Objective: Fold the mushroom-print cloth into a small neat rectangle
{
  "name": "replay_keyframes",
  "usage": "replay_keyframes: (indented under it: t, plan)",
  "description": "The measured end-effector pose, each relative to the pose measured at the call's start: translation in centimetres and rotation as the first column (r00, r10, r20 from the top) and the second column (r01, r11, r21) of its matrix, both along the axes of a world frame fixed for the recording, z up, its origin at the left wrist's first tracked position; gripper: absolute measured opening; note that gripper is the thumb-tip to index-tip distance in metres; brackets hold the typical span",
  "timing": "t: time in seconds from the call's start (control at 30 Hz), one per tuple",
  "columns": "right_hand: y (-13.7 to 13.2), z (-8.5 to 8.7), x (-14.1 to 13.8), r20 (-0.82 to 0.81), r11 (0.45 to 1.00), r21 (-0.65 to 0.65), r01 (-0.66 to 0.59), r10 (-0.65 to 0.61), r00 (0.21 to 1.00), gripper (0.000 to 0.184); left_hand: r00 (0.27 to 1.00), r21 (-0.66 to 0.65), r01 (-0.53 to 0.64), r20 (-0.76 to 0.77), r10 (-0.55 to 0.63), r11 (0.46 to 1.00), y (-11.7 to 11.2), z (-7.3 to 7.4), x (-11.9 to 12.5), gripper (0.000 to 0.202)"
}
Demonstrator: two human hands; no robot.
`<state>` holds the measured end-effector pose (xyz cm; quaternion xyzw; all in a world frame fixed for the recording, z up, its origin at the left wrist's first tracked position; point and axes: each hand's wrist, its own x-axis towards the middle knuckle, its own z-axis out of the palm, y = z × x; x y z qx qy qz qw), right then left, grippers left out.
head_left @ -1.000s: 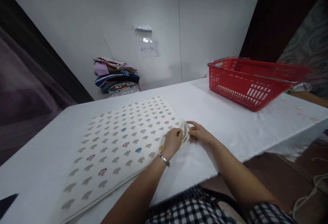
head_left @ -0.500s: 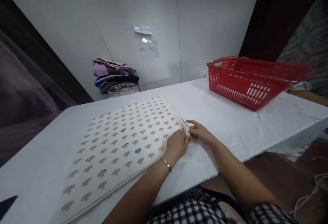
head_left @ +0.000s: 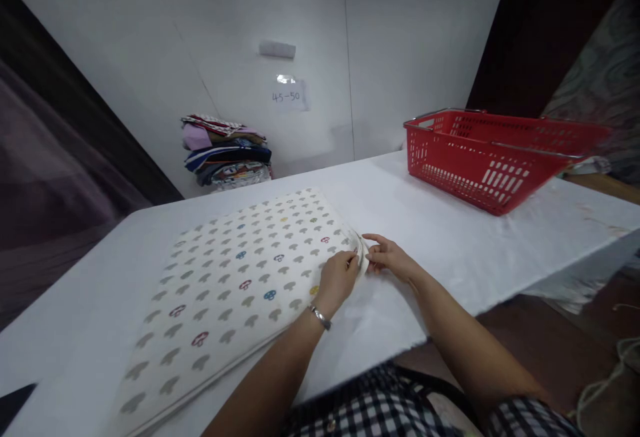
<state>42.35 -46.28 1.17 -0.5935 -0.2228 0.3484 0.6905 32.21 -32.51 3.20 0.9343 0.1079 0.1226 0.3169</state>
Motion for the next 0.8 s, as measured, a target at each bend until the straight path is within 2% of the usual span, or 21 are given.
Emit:
replay_keyframes:
  t: [0.07, 0.13, 0.2, 0.4, 0.47, 0.53, 0.6, 0.7, 0.8]
  plan:
    - [0.0, 0.2, -0.1, 0.0, 1.0, -0.005, 0.002, -0.002, 1.0, 0.063, 1.0, 0.149, 0.005, 0.021, -0.008, 0.989, -0.6, 0.2, -0.3, 0.025]
    - [0.0, 0.4, -0.3, 0.001, 1.0, -0.016, 0.002, -0.002, 1.0, 0.064, 0.998, 0.285, 0.055, -0.021, -0.051, 0.957, -1.1, 0.3, -0.6, 0.024]
    - [0.0, 0.5, -0.4, 0.003, 1.0, -0.022, 0.003, -0.003, 1.0, 0.064, 0.995, 0.364, 0.101, -0.062, -0.084, 0.926, -1.4, 0.3, -0.8, 0.023]
    - [0.0, 0.5, -0.3, 0.118, 1.0, -0.017, 0.019, -0.017, 0.993, 0.061, 0.991, 0.436, 0.117, -0.107, -0.077, 0.892, -1.4, 0.2, -1.0, 0.022]
    - [0.0, 0.1, 0.0, 0.196, 0.994, -0.051, 0.101, -0.089, 0.976, 0.059, 0.992, 0.434, 0.088, -0.115, -0.041, 0.896, -0.9, 0.3, -0.8, 0.019]
    - [0.1, -0.6, 0.4, 0.288, 0.962, -0.129, 0.239, -0.194, 0.938, 0.053, 0.996, 0.414, 0.016, -0.088, 0.023, 0.91, -0.1, 0.6, -0.7, 0.02]
    - [0.3, -1.3, 0.6, 0.404, 0.908, -0.232, 0.35, -0.237, 0.883, 0.046, 0.996, 0.389, -0.065, -0.035, 0.085, 0.919, 0.7, 0.9, -0.5, 0.021]
    - [0.9, -1.8, 0.3, 0.586, 0.833, -0.358, 0.422, -0.152, 0.796, 0.046, 0.995, 0.371, -0.102, 0.019, 0.103, 0.923, 1.4, 1.2, -0.5, 0.023]
    - [1.6, -1.5, -0.4, 0.682, 0.776, -0.429, 0.463, -0.058, 0.729, 0.054, 0.996, 0.385, -0.094, 0.032, 0.088, 0.918, 1.3, 1.4, -0.6, 0.025]
